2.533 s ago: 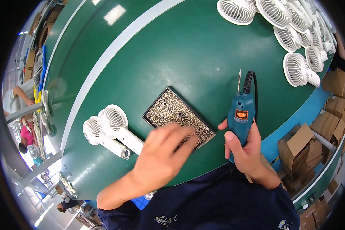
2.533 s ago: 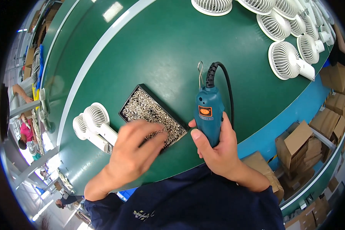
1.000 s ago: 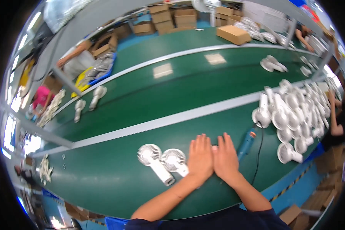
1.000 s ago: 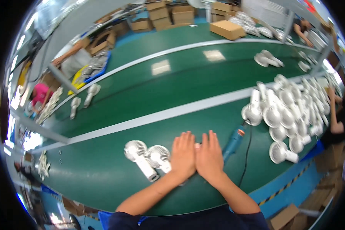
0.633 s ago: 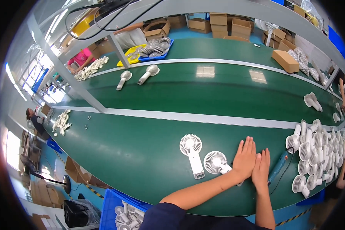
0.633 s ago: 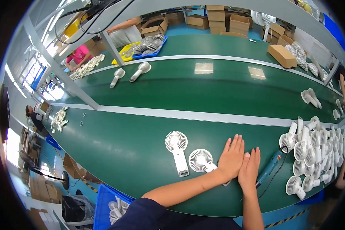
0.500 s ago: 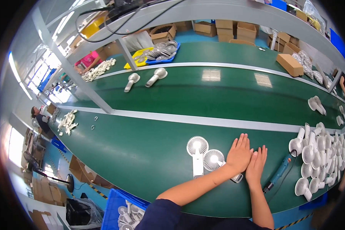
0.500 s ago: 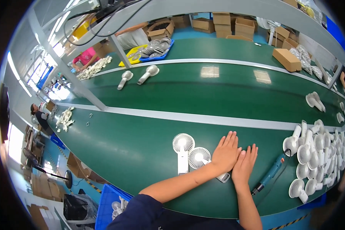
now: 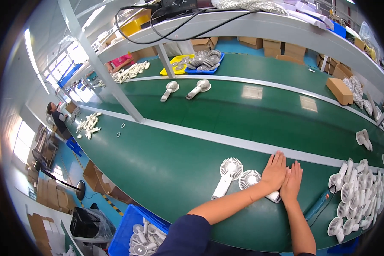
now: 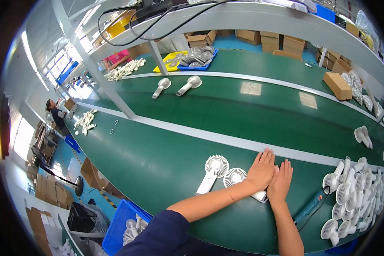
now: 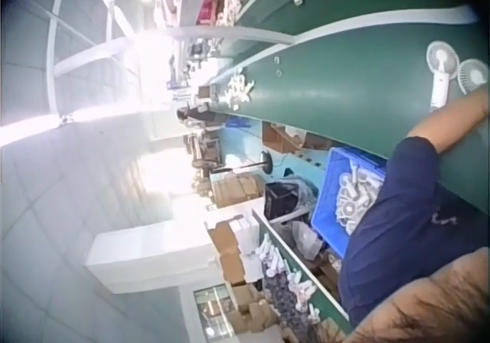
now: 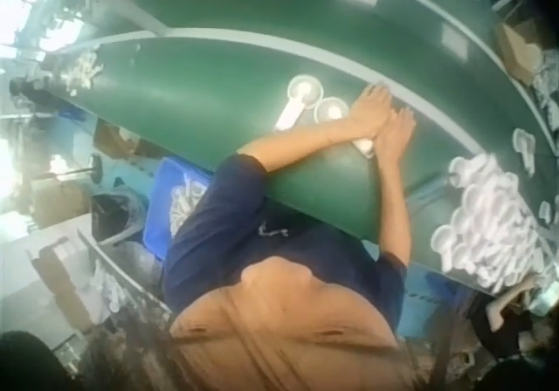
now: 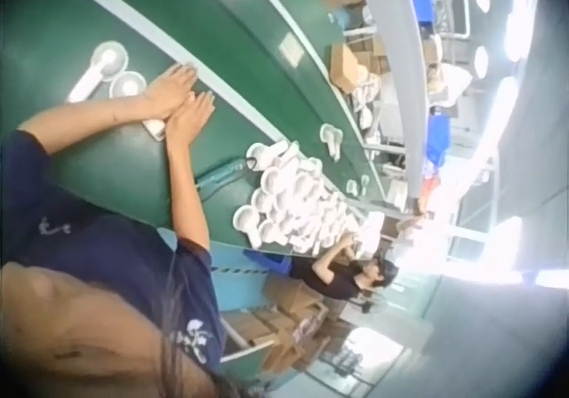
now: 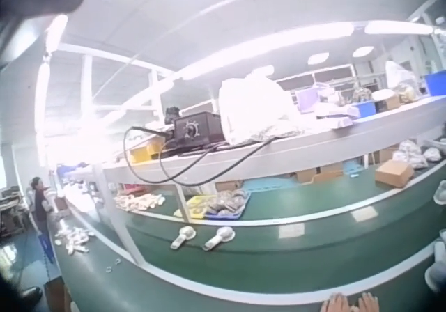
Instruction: The person assembles portable hand fans by joining plastic casings with screws using an electric screwdriver.
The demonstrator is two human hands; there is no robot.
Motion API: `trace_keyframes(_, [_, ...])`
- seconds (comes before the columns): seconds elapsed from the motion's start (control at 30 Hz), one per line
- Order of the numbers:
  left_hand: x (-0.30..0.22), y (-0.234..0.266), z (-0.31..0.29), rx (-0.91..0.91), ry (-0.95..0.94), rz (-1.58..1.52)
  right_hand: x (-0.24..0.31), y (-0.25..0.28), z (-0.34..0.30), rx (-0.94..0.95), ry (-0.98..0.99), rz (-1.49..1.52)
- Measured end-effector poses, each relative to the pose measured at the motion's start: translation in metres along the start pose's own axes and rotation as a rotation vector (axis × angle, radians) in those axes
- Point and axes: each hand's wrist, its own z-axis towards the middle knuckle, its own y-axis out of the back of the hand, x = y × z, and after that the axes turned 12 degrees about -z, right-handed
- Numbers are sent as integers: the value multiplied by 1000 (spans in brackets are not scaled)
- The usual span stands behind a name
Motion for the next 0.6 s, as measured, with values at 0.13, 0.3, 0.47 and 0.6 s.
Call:
trace_keyframes(0.13, [-14,-11,8,-15,10,-24,-24,5,4,51,-13,22])
trace_keyframes(0.3, [5,7,3,-64,55,-20,4,-4,8,51,-3,59])
trace_keyframes(0.47, [-15,-18,15,-9,40,-79,-38,-7,4,-8,-19,122])
trace_keyframes(0.6, [-8,-10,9,-78,0,-41,-36,-12,1,-12,54,22])
